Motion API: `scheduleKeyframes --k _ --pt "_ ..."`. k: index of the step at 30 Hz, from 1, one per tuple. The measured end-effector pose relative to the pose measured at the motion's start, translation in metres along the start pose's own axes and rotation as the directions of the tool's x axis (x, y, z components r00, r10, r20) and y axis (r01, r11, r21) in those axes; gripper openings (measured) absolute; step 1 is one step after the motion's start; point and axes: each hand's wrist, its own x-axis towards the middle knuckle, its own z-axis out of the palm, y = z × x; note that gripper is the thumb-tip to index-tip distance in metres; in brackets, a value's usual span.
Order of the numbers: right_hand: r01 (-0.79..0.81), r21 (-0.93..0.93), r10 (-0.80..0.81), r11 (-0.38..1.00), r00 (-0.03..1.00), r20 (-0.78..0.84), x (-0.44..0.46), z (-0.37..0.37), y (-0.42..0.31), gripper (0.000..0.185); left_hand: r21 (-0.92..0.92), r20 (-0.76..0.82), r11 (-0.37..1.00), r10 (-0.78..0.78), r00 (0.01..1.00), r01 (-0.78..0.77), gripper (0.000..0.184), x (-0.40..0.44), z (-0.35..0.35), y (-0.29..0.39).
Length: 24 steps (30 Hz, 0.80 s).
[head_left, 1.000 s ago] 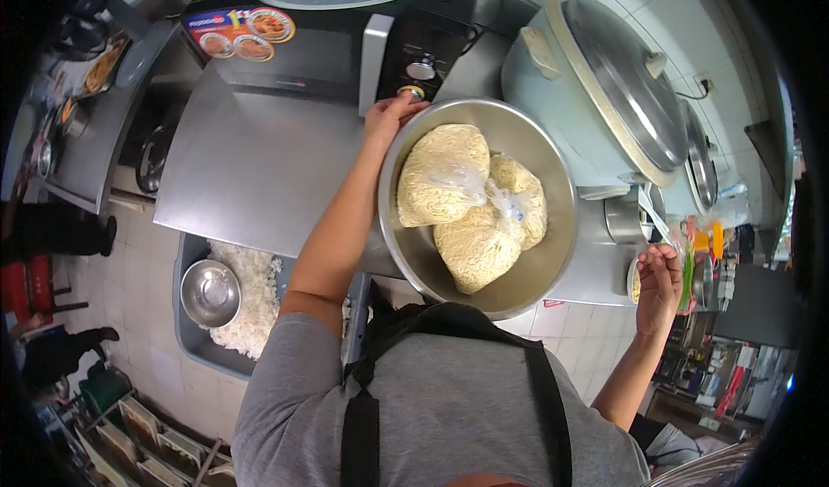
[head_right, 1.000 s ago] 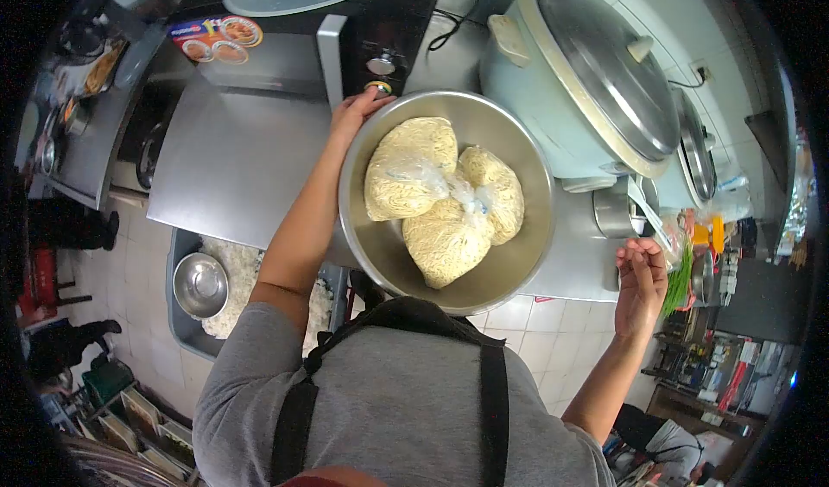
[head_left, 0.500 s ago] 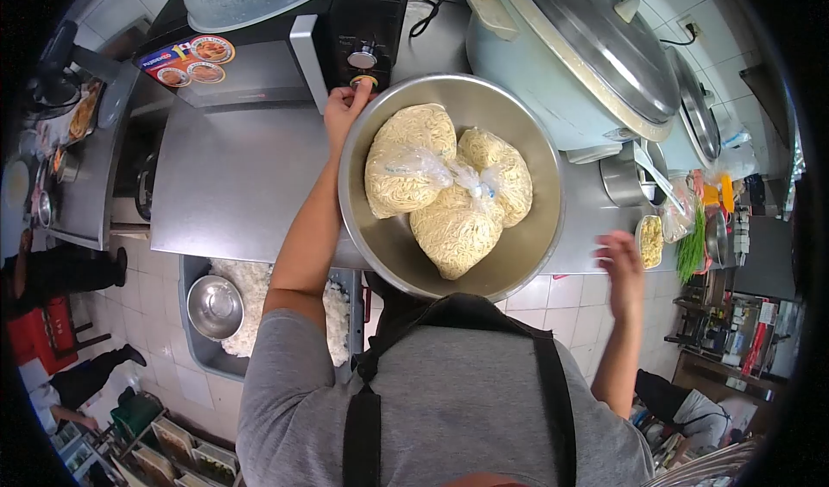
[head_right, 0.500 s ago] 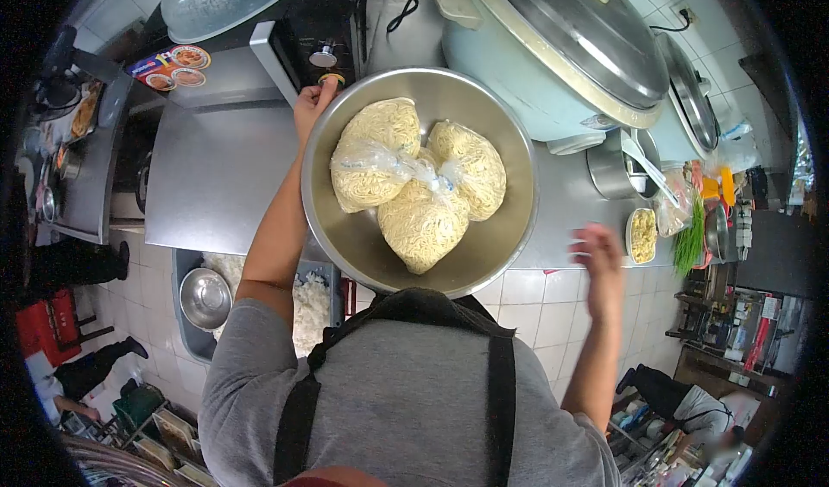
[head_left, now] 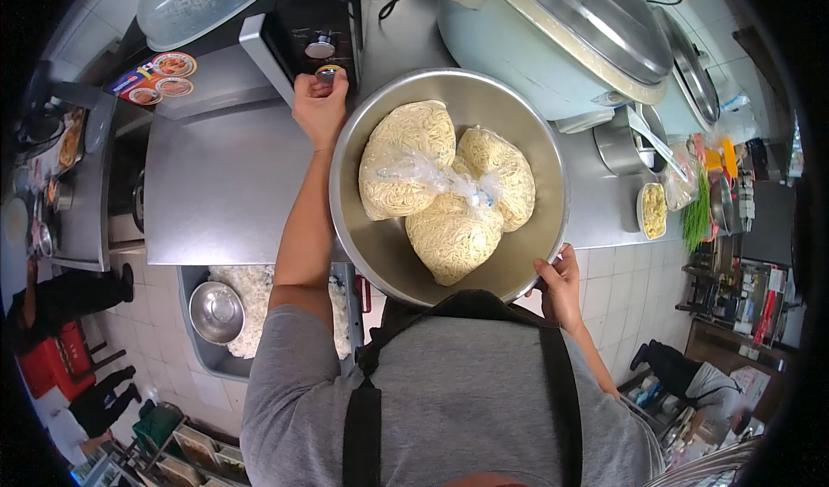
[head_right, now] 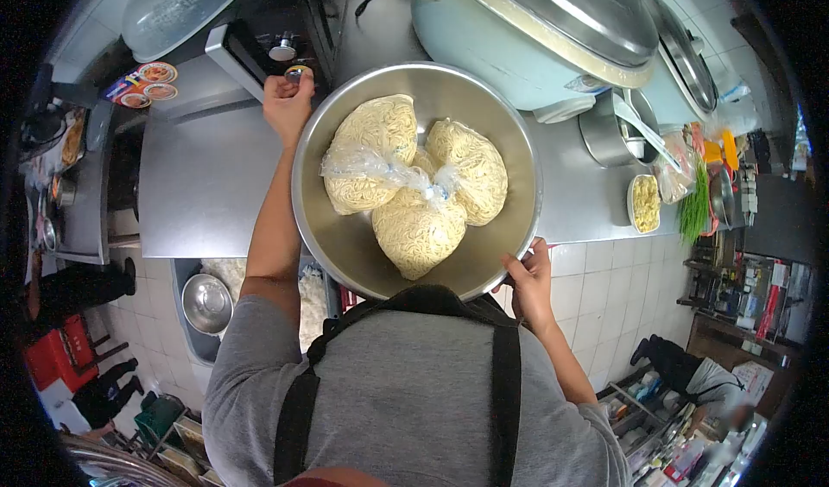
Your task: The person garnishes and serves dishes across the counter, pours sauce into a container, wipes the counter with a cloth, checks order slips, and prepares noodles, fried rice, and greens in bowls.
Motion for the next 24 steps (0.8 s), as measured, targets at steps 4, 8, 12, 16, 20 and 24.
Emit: scheduleKeyframes --k 4,8,12,16,20,24 --pt "-0.003 -0.012 0.002 1.000 0.999 -0.034 -0.005 -0.003 -0.001 0.026 0.345 -0.001 0.897 0.293 0.956 -0.275 0.032 -0.001 -0.003 0.006" --pt "-0.021 -0.001 0.021 1.000 0.999 -0.045 -0.002 -0.007 0.003 0.027 0.490 0.109 0.742 0.469 0.877 -0.458 0.033 0.006 -0.006 -0.003" --pt "-0.031 0.013 0.032 0.999 0.998 -0.058 0.003 -0.006 0.004 0.031 0.487 0.156 0.739 0.450 0.879 -0.465 0.035 0.012 -0.010 -0.019" --pt "-0.058 -0.018 0.057 0.998 0.998 -0.039 0.012 -0.013 0.003 0.037 0.209 0.286 0.935 0.222 0.932 -0.287 0.051 0.009 -0.038 -0.039" --pt "-0.015 0.084 0.009 0.996 0.997 0.075 0.027 -0.018 0.001 0.038 0.028 0.320 0.998 -0.058 0.946 0.051 0.062 -0.033 -0.116 -0.024" --pt "-0.046 0.174 -0.017 0.984 0.939 0.343 0.040 -0.034 0.006 0.042 0.413 0.022 0.894 0.181 0.983 -0.174 0.043 -0.092 -0.202 0.005"
